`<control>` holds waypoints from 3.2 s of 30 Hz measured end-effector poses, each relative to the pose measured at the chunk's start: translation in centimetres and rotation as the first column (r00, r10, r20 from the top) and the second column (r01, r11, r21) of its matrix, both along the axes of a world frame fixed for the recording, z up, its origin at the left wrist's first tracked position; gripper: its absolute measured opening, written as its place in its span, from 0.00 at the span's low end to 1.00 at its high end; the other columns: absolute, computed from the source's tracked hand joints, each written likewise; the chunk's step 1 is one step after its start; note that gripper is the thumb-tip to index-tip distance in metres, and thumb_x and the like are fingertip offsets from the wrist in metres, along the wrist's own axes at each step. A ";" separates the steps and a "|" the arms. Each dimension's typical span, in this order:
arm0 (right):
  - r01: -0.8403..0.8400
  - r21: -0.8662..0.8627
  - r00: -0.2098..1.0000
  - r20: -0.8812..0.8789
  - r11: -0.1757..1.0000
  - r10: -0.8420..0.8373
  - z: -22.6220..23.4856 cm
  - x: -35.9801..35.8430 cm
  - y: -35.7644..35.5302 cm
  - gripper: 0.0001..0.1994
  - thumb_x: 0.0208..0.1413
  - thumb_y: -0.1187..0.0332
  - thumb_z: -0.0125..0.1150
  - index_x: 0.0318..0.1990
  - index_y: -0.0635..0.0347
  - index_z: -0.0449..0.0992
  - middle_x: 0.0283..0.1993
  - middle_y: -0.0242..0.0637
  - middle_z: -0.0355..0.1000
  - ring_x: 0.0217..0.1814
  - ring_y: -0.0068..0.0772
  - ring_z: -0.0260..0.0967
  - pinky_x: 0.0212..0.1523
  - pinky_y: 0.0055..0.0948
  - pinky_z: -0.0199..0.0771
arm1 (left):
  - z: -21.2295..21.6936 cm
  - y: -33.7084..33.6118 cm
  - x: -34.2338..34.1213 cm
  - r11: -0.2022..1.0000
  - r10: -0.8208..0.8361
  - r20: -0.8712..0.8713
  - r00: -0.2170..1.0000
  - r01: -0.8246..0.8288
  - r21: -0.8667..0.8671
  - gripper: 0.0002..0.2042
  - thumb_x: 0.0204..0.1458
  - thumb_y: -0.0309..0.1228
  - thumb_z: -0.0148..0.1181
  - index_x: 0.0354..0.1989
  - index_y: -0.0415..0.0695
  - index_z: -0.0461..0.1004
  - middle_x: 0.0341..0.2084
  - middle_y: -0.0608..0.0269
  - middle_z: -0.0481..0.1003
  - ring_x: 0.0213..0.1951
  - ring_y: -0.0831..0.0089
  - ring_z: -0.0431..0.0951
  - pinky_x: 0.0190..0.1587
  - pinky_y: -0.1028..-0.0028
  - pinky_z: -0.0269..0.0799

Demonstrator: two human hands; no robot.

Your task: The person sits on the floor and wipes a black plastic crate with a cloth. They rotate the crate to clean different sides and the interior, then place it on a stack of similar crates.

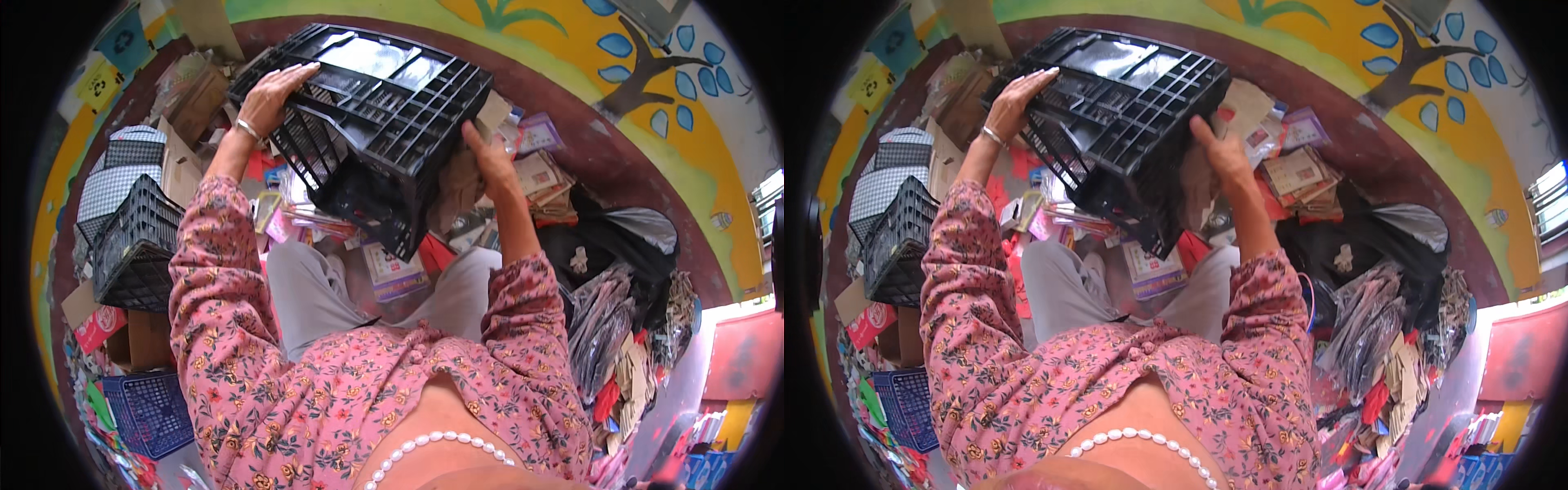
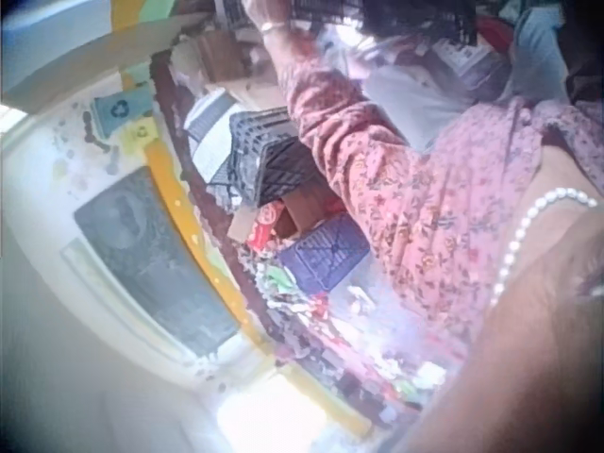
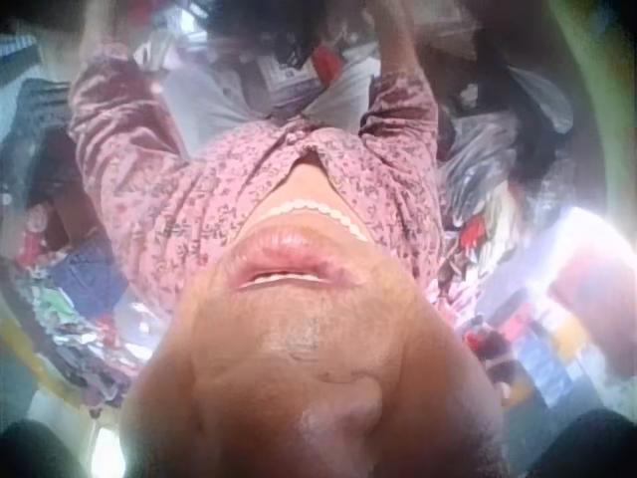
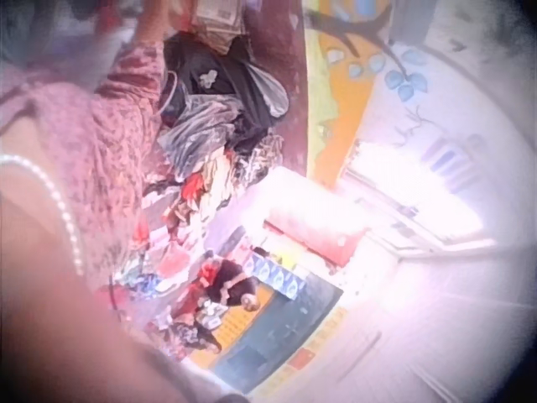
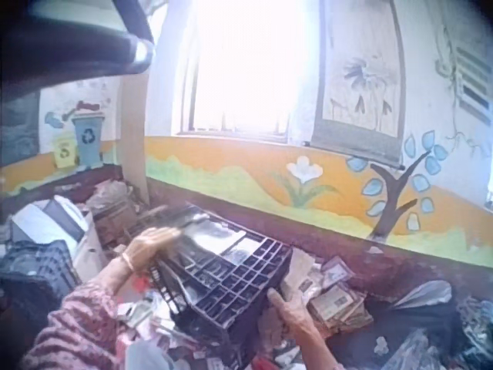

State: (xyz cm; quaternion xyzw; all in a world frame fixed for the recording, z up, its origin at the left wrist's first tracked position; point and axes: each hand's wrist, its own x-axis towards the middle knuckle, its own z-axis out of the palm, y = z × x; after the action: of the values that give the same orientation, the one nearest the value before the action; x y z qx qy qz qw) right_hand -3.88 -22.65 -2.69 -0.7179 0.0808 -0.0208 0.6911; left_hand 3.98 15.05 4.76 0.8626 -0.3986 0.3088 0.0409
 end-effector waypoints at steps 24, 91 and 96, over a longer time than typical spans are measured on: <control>-0.069 -0.322 0.869 0.446 0.944 0.215 1.8 -10.8 12.3 0.23 0.35 0.49 0.65 0.25 0.64 0.70 0.19 0.49 0.69 0.24 0.51 0.69 0.25 0.41 0.68 | 2.1 10.3 -8.7 0.648 0.059 -0.875 0.481 -0.685 -0.332 0.24 0.46 0.32 0.40 0.56 0.51 0.62 0.59 0.55 0.54 0.63 0.61 0.45 0.61 0.57 0.38; -0.378 0.673 0.807 0.576 0.635 -0.131 7.2 -0.3 -1.0 0.12 0.55 0.67 0.49 0.43 0.62 0.69 0.30 0.31 0.68 0.27 0.23 0.66 0.26 0.22 0.68 | -0.7 2.0 -15.6 0.068 -0.898 -0.378 0.226 -0.777 -0.626 0.14 0.59 0.41 0.37 0.39 0.47 0.67 0.37 0.52 0.73 0.34 0.62 0.77 0.32 0.66 0.76; -0.395 0.538 0.599 0.766 0.745 -0.235 8.5 -3.4 -4.1 0.12 0.53 0.66 0.53 0.41 0.65 0.70 0.28 0.30 0.68 0.26 0.21 0.66 0.26 0.19 0.65 | -0.4 2.9 -12.4 0.176 -0.936 -0.328 0.130 -0.633 -0.754 0.17 0.60 0.40 0.32 0.47 0.43 0.64 0.41 0.49 0.72 0.39 0.60 0.75 0.37 0.64 0.75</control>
State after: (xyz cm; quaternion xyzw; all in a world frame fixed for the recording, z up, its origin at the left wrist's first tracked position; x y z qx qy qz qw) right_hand -7.24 -26.70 5.81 -0.3395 -0.2692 -0.2745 0.8585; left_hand -8.44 17.91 4.39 0.4709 -0.1067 -0.1770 0.8576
